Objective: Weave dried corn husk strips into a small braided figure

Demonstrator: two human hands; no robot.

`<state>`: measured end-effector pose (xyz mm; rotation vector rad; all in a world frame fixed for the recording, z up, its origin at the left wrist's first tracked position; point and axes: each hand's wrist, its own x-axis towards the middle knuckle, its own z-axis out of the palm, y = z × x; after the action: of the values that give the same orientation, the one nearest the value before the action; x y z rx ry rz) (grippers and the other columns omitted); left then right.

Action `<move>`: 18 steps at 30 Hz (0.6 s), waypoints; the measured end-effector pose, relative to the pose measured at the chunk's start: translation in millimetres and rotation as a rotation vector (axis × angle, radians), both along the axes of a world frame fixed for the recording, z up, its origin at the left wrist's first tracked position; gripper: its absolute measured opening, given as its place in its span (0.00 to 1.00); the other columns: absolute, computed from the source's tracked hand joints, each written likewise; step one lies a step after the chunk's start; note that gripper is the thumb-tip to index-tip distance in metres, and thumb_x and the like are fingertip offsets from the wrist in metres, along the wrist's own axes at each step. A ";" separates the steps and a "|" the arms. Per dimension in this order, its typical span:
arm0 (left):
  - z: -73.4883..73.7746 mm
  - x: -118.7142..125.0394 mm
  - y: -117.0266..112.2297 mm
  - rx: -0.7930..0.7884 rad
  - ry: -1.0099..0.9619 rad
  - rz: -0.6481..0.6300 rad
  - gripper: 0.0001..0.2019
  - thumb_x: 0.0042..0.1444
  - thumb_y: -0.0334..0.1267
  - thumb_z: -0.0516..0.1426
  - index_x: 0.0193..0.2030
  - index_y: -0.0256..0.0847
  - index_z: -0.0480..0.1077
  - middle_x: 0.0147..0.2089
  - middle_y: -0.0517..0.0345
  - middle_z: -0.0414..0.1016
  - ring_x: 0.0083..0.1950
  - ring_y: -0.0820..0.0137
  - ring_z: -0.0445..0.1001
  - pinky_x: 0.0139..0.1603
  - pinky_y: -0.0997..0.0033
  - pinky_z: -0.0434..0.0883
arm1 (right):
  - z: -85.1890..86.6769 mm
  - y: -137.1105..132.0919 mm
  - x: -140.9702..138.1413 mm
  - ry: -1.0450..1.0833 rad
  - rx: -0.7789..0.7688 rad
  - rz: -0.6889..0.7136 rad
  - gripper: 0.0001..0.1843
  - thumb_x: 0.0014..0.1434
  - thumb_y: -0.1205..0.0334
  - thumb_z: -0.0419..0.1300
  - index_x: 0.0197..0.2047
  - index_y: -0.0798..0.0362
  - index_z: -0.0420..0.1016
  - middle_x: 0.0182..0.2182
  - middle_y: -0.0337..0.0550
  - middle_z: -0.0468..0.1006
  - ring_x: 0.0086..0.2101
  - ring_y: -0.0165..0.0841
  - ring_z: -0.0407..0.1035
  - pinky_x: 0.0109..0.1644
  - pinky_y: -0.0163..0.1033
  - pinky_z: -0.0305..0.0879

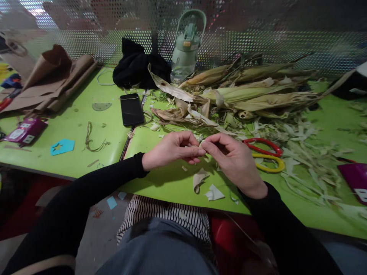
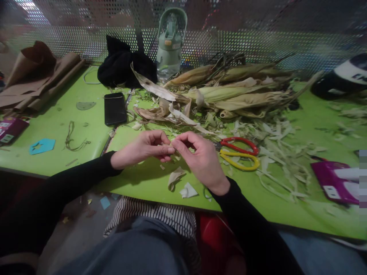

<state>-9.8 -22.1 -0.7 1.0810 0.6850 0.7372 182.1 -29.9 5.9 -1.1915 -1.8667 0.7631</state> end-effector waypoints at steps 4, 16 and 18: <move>5.2 -3.8 1.8 -0.094 -0.039 -0.039 0.07 0.58 0.28 0.63 0.42 0.34 0.70 0.32 0.59 0.79 0.36 0.74 0.82 0.41 0.74 0.77 | -1.0 0.6 1.2 -0.017 0.025 -0.038 0.12 0.65 0.50 0.61 0.35 0.50 0.74 0.26 0.36 0.75 0.26 0.29 0.67 0.29 0.36 0.62; 4.0 -2.5 4.3 -0.086 0.007 -0.025 0.15 0.54 0.37 0.68 0.42 0.33 0.69 0.31 0.60 0.78 0.30 0.78 0.79 0.34 0.78 0.76 | -3.5 1.3 -0.1 -0.005 0.013 -0.038 0.13 0.65 0.50 0.61 0.34 0.50 0.74 0.28 0.37 0.77 0.27 0.29 0.68 0.30 0.36 0.64; 1.7 -1.7 3.9 -0.026 0.020 0.005 0.16 0.53 0.38 0.68 0.43 0.33 0.69 0.30 0.61 0.77 0.28 0.79 0.77 0.34 0.78 0.75 | -6.2 0.4 -0.7 0.016 0.031 -0.050 0.12 0.65 0.51 0.61 0.35 0.49 0.75 0.30 0.38 0.78 0.29 0.31 0.70 0.34 0.37 0.67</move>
<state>-11.6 -18.3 1.1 1.0644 0.7130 0.7202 181.4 -29.4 -0.3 -1.2045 -1.8228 0.7123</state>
